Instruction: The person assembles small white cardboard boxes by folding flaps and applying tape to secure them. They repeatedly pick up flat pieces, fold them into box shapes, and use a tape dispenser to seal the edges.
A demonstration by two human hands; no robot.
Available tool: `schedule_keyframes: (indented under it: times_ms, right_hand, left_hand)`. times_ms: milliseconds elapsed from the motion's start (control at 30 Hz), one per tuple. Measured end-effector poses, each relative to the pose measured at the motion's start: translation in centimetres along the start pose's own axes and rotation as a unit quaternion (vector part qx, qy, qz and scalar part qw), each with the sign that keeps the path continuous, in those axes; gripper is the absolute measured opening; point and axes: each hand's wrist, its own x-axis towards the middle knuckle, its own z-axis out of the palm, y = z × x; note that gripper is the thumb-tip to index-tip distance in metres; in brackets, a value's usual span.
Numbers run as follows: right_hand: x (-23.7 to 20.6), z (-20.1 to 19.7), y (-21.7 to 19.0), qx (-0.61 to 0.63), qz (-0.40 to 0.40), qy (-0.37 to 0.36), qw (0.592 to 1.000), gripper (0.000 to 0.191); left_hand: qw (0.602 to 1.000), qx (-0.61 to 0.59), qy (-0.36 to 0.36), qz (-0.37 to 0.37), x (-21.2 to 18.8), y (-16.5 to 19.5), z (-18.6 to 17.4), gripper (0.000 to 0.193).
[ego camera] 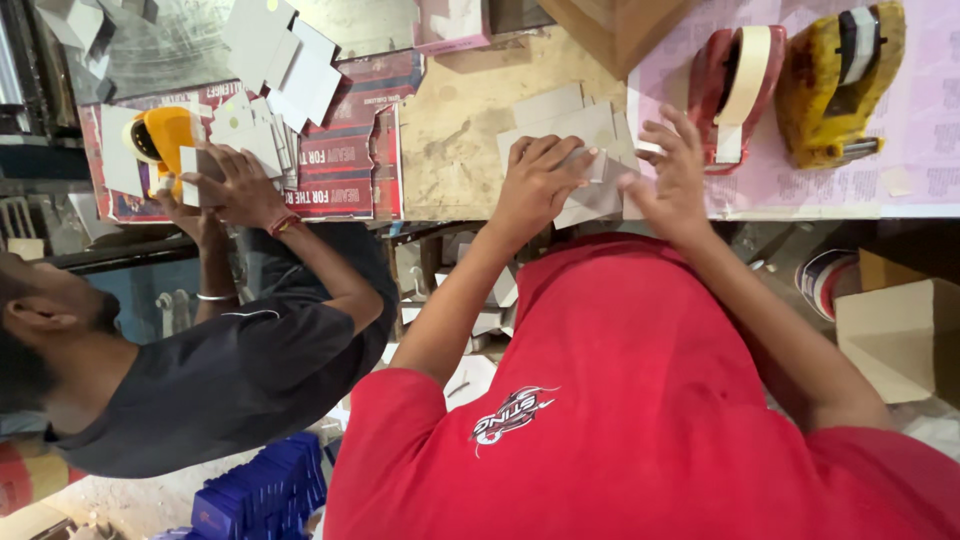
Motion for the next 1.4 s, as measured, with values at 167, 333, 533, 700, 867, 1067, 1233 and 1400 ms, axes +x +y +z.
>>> schedule_keyframes:
  times_ms: [167,333,533,700,867,1067,1233,1400]
  right_hand:
    - [-0.7,-1.3,-0.1,-0.007,0.121,-0.024,0.992,0.017]
    - [0.4,-0.8,-0.1,0.081,0.183,-0.095,0.975,0.072]
    - [1.7,0.1,-1.2,0.049,0.176,-0.114,0.977,0.069]
    - [2.2,0.4,-2.1,0.009,0.097,-0.076,0.992,0.042]
    - [1.6,0.0,-1.8,-0.060,0.016,-0.005,0.998,0.023]
    - [1.8,-0.8,-0.5,-0.056,0.098,-0.082,0.990,0.045]
    - [2.3,-0.5,-0.2,0.006,0.104,-0.126,0.986,0.085]
    - [2.9,-0.2,-0.8,-0.009,0.114,-0.133,0.985,0.081]
  left_hand:
    - [1.000,0.007,-0.005,-0.003,-0.1,0.0,-0.1,0.038]
    - [1.000,-0.007,-0.005,-0.009,-0.1,0.0,-0.2,0.038]
    - [1.000,-0.010,0.004,-0.012,0.0,-0.1,-0.3,0.037]
    - [1.000,-0.009,0.006,-0.007,-0.1,-0.2,-0.2,0.036]
    - [1.000,-0.005,0.007,-0.012,0.0,-0.1,-0.2,0.037]
    - [1.000,-0.012,0.005,-0.014,0.3,0.1,-0.6,0.037]
    - [1.000,-0.003,0.000,-0.012,0.4,0.0,-0.9,0.037]
    - [1.000,-0.015,0.006,-0.011,0.4,-0.2,-0.8,0.039]
